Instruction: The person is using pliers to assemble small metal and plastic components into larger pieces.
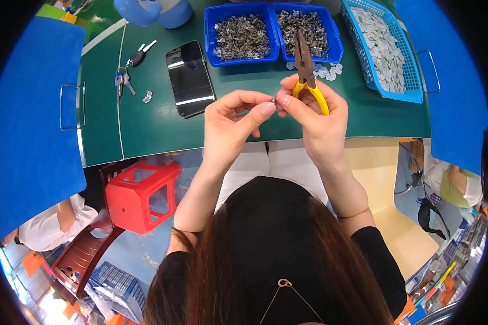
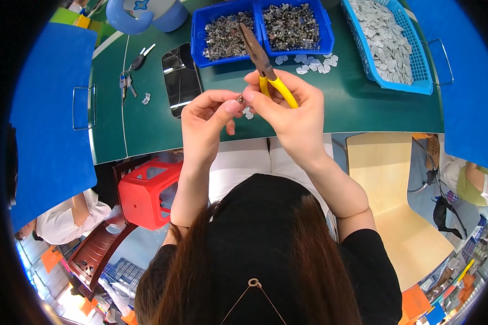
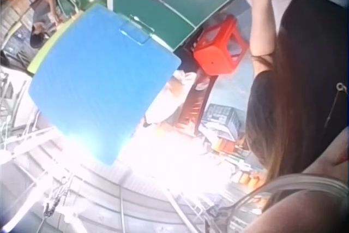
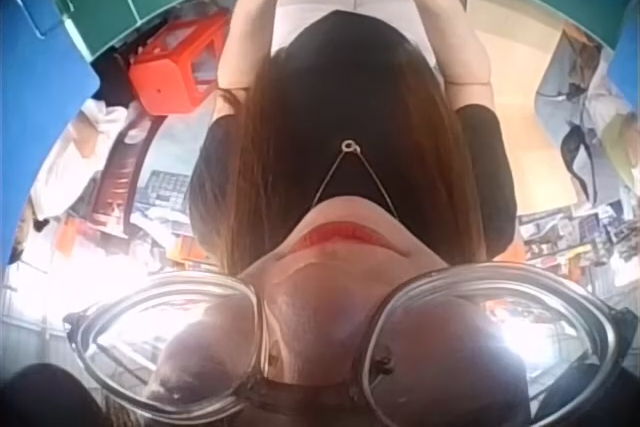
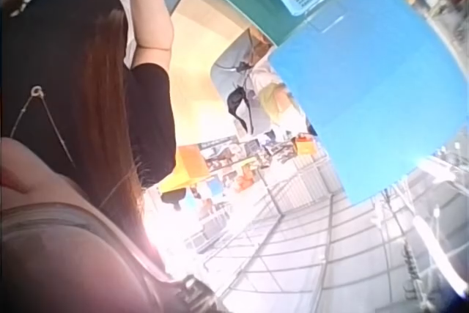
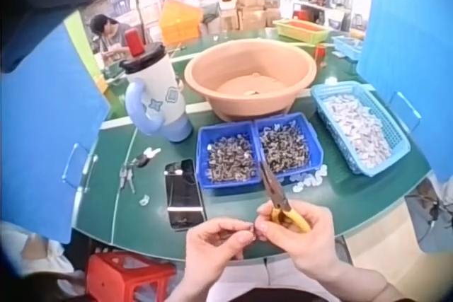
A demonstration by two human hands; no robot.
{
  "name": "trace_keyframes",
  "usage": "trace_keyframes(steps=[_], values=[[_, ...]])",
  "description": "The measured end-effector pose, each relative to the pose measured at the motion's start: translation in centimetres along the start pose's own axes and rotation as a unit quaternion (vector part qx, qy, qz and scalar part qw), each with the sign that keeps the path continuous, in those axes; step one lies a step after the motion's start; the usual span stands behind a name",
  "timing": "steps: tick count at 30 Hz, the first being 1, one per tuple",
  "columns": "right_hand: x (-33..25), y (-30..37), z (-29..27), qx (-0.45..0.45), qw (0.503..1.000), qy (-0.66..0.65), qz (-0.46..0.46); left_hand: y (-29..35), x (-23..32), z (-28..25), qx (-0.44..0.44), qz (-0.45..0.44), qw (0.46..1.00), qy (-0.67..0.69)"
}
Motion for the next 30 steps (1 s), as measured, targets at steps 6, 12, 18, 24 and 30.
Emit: trace_keyframes(steps=[6,12,18,24,30], values=[[0.1,0.4,0.4,0.002,1.0,-0.01,-0.007,0.3,-0.1,0.3,0.018,-0.003,0.999,0.034],[-0.2,0.6,0.7,-0.013,1.0,-0.013,-0.01,0.7,0.1,0.1,0.031,0.019,0.997,0.07],[-2.9,1.2,-0.8,-0.102,0.926,0.317,-0.178,1.0,1.5,-0.7,0.053,0.094,0.99,0.091],[-4.3,2.1,-1.1,-0.089,0.887,0.409,-0.195,1.5,3.1,-0.8,0.066,0.138,0.988,0.028],[-4.6,2.3,-0.6,-0.105,0.878,0.411,-0.223,1.6,3.0,-0.4,0.047,0.112,0.992,0.039]])
Point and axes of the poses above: each hand's wrist, its own y-axis away from the middle knuckle, its own z-axis out of the palm, x = y × z, the point moved 7 cm from there along -y, towards the middle knuckle, and after that the axes turned 1 degree about y, right-handed, at the moved point
